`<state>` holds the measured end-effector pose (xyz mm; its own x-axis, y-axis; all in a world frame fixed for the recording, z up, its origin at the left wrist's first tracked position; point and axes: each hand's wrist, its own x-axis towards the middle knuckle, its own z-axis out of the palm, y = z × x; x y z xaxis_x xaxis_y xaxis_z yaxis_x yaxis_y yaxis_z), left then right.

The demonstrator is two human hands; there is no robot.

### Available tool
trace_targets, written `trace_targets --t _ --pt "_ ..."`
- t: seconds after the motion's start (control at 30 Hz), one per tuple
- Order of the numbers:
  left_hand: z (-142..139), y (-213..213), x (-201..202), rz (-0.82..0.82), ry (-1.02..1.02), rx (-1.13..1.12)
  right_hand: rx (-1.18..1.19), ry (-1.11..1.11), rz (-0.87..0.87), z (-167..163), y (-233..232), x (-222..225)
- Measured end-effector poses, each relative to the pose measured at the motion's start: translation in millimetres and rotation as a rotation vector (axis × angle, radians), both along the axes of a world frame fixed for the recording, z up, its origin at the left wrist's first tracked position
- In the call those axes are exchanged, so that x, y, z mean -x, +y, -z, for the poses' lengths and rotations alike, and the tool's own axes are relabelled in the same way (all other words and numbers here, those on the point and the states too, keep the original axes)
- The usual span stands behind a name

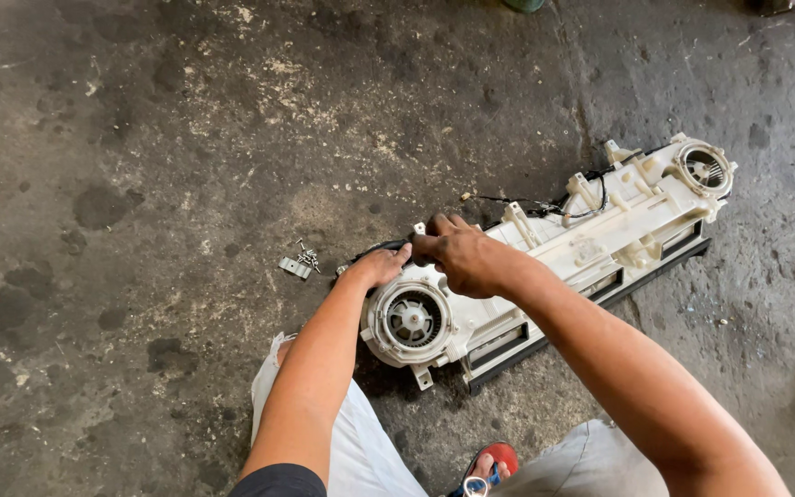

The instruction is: The person uses a screwdriver to remove screws from a white plastic appliance housing, then detaches a fan assembly and separates the casing to reveal the internal components.

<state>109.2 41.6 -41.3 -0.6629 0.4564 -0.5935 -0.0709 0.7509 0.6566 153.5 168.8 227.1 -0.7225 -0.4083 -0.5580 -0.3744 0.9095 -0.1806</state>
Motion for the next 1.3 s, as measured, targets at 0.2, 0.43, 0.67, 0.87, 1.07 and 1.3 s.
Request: trace_targets --t 0.2,0.43,0.67,0.87,1.07,1.3 --pt "-4 0 0 0.0 -0.061 0.017 -0.118 -0.001 0.085 -2 2 -5" --pt "-3 1 1 -0.015 -0.026 -0.016 -0.111 0.056 0.17 6 6 -1" --pt "-8 3 -1 -0.029 -0.052 0.017 -0.022 -0.03 0.182 -2 1 2" --pt "-14 3 -2 -0.025 -0.068 0.06 0.072 0.179 -0.105 -11 6 0" --pt "-4 10 0 -0.04 -0.024 0.077 -0.125 -0.083 0.564 -15 9 -2" --pt "-12 20 0 -0.075 -0.077 0.114 -0.01 -0.073 0.196 -20 16 -2"
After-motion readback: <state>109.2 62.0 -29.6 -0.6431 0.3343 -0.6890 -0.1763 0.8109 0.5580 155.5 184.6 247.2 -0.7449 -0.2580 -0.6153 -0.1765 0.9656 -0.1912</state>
